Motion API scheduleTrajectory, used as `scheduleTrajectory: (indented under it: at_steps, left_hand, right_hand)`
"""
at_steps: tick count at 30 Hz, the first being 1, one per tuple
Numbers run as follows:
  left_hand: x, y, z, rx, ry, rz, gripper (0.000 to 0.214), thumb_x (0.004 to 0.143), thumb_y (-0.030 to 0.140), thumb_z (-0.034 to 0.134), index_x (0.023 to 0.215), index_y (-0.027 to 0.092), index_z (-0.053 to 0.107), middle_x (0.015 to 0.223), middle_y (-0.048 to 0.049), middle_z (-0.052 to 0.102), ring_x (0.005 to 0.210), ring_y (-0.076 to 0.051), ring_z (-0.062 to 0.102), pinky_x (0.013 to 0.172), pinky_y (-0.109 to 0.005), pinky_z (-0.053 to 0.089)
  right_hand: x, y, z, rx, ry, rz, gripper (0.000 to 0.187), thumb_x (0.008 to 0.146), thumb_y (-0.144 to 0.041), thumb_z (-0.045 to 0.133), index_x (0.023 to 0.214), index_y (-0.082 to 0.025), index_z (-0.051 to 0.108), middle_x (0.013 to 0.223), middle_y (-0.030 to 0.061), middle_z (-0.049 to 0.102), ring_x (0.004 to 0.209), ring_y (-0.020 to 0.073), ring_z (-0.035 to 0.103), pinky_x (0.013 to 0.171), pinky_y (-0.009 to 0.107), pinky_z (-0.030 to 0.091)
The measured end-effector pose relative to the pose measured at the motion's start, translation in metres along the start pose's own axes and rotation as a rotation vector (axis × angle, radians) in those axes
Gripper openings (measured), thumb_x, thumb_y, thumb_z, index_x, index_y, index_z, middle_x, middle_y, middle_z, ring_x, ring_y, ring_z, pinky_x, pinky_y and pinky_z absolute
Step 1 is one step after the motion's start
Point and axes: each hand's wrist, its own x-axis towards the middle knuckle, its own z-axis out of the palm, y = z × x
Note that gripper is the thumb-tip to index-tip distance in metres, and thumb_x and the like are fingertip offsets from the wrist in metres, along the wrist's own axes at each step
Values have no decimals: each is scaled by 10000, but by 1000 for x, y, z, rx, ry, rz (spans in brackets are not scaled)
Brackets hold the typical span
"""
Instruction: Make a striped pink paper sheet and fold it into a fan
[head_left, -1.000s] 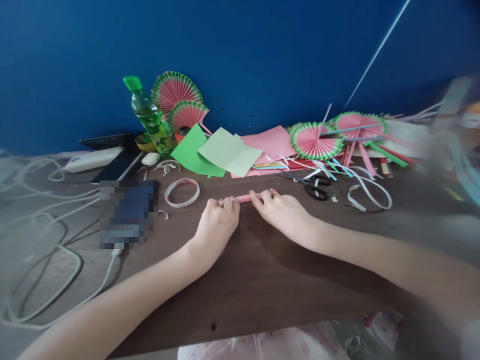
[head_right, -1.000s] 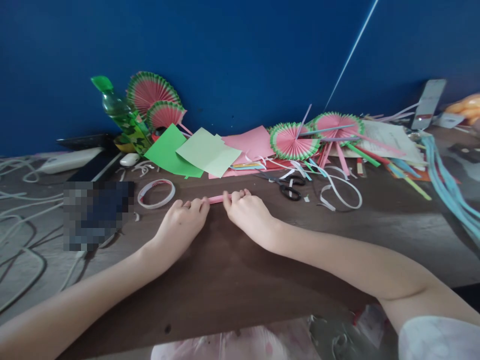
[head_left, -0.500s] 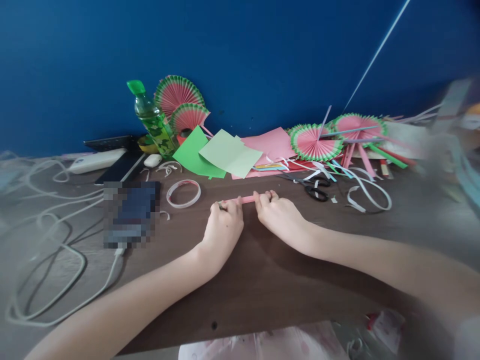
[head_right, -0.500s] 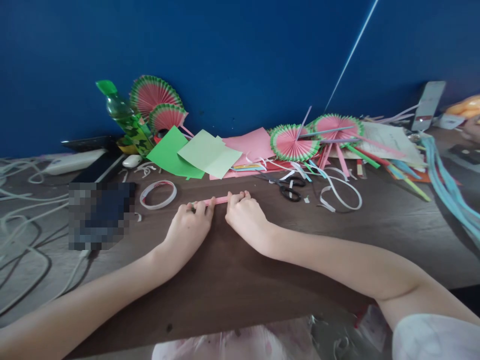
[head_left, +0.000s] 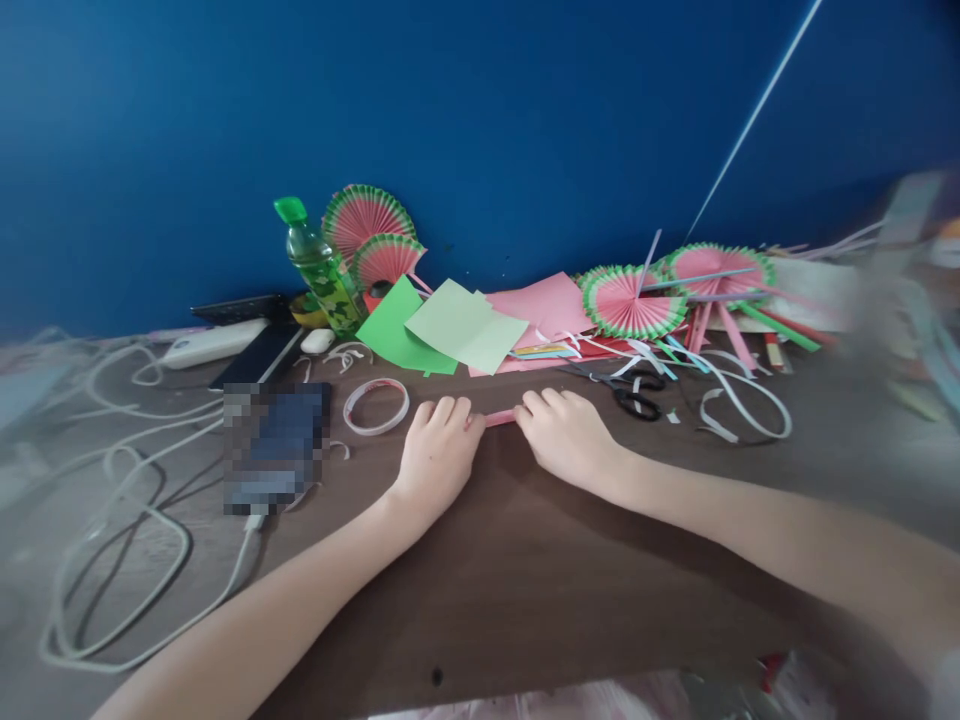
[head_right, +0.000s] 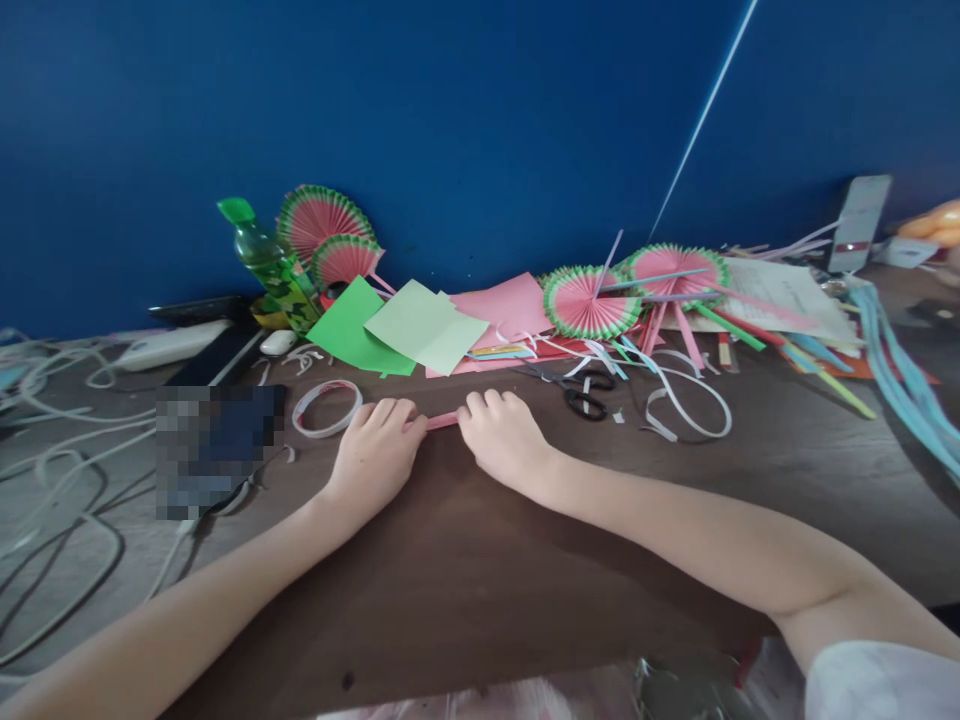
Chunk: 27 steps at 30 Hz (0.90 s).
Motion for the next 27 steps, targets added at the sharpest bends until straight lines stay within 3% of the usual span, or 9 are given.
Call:
scheduleTrajectory:
  at_steps: [3,7,11,18,21,27]
  left_hand:
    - [2,-6,9,-91,7,-15,173,855,136,381,845,147,554,890,-80,584,823,-216,520,701,-338,388]
    - [7,-15,19,-197,2,-83,198,876,139,338,868,143,536,850,-65,588,796,-205,509,705,-326,395]
    - [12,-25,24,-385,-3,-147,220,894,157,313,897,133,532,868,-63,591,818,-191,502,766,-323,405]
    - [16,-33,22,-716,-60,-152,251,896,305,368,929,152,564,898,-50,608,861,-182,525,804,-336,402]
    - [19,-35,21,-812,-93,-209,243,887,270,367,862,157,580,835,-39,615,820,-170,547,775,-313,413]
    - [21,-40,20,-977,-144,-311,250,851,277,392,742,170,591,671,1,613,676,-145,568,709,-266,426]
  right_hand:
    - [6,12,12,113,156,-3,215,852,-198,402,763,-142,590,794,80,599,805,205,518,665,316,334]
    - [13,21,22,426,217,-33,243,889,-275,392,820,-137,580,869,65,614,865,183,500,757,302,336]
    - [16,23,24,628,193,-28,290,837,-385,505,948,-127,574,921,74,619,876,192,514,794,325,367]
    - [21,30,21,1042,121,60,192,844,-263,483,927,-152,616,912,57,626,870,150,551,798,298,424]
    - [23,33,21,1229,48,137,203,827,-255,483,916,-141,625,917,62,633,834,145,582,764,290,453]
    - [25,36,19,1305,1,195,208,794,-246,507,891,-124,643,859,66,659,761,151,606,750,310,455]
